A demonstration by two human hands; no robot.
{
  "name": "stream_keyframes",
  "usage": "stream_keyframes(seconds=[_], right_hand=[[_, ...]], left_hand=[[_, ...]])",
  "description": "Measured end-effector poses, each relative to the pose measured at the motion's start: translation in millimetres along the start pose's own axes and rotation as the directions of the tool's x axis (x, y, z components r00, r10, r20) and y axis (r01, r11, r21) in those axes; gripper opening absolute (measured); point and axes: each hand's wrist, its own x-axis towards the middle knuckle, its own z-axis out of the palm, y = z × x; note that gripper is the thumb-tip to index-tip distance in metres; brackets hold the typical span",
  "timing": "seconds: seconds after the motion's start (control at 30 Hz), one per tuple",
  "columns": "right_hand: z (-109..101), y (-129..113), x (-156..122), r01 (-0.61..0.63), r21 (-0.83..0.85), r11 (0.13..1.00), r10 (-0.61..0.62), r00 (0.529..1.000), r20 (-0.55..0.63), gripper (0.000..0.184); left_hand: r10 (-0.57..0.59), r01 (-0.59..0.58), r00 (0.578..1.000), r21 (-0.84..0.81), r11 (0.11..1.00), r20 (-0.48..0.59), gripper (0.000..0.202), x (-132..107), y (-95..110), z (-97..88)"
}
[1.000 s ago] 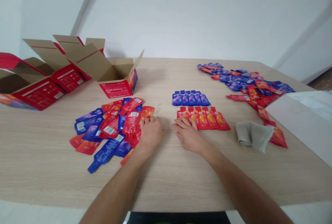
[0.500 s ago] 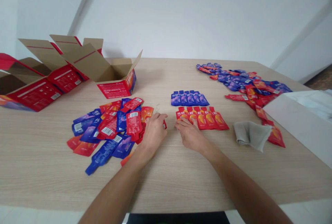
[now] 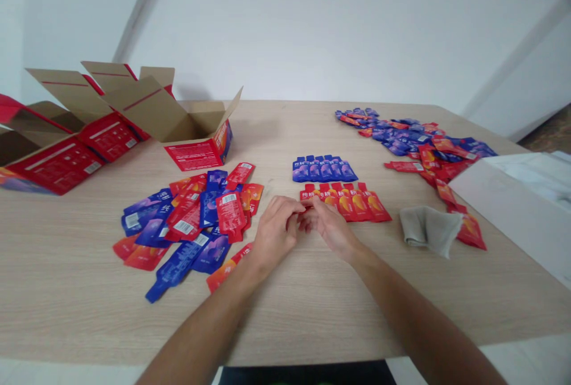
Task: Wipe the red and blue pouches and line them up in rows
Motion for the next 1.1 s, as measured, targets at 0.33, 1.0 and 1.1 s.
stream_keyframes(seconds=[0.33, 1.0, 1.1], right_hand=[[-3, -5, -2, 0.044, 0.150, 0.988, -0.029, 0.995, -0.100, 0.049], [-1, -6, -4, 0.168, -0.324, 0.931, -0.166, 0.986, 0.032, 0.030], [1, -10, -8, 0.190, -0.418, 0.889, -0.220, 0.975, -0.024, 0.033]], left_hand=[[-0.079, 0.081, 0.997, -0.078, 0.994, 0.016, 0.038, 0, 7, -1.5], [-0.691, 0.663, 0.679, -0.612, 0.431, 0.249, 0.036, -3, -16, 18.0], [-0.671, 0.696, 0.669, -0.586, 0.415, 0.320, 0.036, -1, -17, 16.1]])
